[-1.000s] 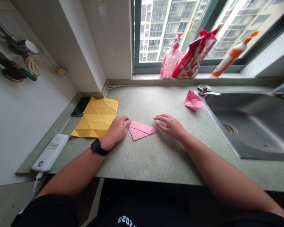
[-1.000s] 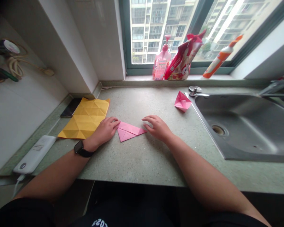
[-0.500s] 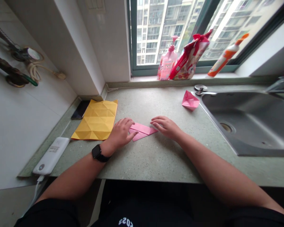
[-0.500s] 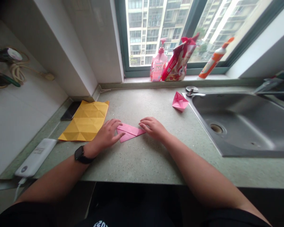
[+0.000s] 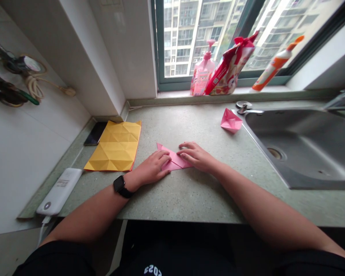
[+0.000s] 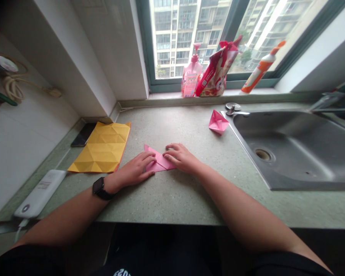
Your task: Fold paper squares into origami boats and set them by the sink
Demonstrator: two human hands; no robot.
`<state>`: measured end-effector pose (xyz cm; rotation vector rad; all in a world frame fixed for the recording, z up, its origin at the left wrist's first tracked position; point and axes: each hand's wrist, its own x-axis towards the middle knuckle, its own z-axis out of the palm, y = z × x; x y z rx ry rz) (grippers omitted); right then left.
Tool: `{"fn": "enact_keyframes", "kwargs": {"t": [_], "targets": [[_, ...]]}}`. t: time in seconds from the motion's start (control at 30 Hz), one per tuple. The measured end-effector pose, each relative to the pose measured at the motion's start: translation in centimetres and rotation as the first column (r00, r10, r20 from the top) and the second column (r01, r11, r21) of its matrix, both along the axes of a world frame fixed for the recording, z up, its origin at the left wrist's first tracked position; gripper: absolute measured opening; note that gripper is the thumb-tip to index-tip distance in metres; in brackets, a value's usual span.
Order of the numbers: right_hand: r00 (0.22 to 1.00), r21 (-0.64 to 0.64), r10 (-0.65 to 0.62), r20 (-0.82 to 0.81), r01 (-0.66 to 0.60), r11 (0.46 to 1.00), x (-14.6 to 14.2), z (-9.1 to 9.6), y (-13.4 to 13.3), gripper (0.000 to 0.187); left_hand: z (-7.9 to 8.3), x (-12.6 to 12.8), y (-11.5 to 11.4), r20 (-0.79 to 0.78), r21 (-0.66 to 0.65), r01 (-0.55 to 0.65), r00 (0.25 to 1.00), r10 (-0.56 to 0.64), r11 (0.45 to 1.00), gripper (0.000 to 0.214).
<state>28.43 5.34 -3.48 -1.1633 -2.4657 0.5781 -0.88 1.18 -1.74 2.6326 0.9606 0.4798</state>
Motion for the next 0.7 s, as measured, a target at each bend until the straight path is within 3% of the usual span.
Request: {"fn": "enact_keyframes", "kwargs": {"t": [0.17, 0.33, 0.53, 0.7], "targets": [[0.993, -0.035, -0.011, -0.118, 0.007, 0.999, -0.3, -0.3, 0.0, 0.033, -0.5, 0.1, 0.2, 0.05, 0.039, 0.035, 0.998, -0.037, 0.999, 0.029], [0.948, -0.154, -0.062, -0.312, 0.014, 0.988, -0.5, 0.4, -0.1, 0.023, -0.3, 0.0, 0.3, 0.113, 0.078, 0.052, 0.992, -0.061, 0.996, 0.027], [0.924, -0.282, -0.162, -0.346, 0.063, 0.957, -1.3, 0.9, -0.8, 0.019, -0.1, 0.2, 0.0, 0.152, 0.073, 0.025, 0.988, -0.035, 0.997, 0.024], [0.891, -0.256, -0.219, -0.397, 0.121, 0.959, -1.5, 0.7, -1.0, 0.018, -0.2, 0.1, 0.0, 0.195, 0.154, -0.008, 0.981, -0.023, 0.988, 0.025]]}}
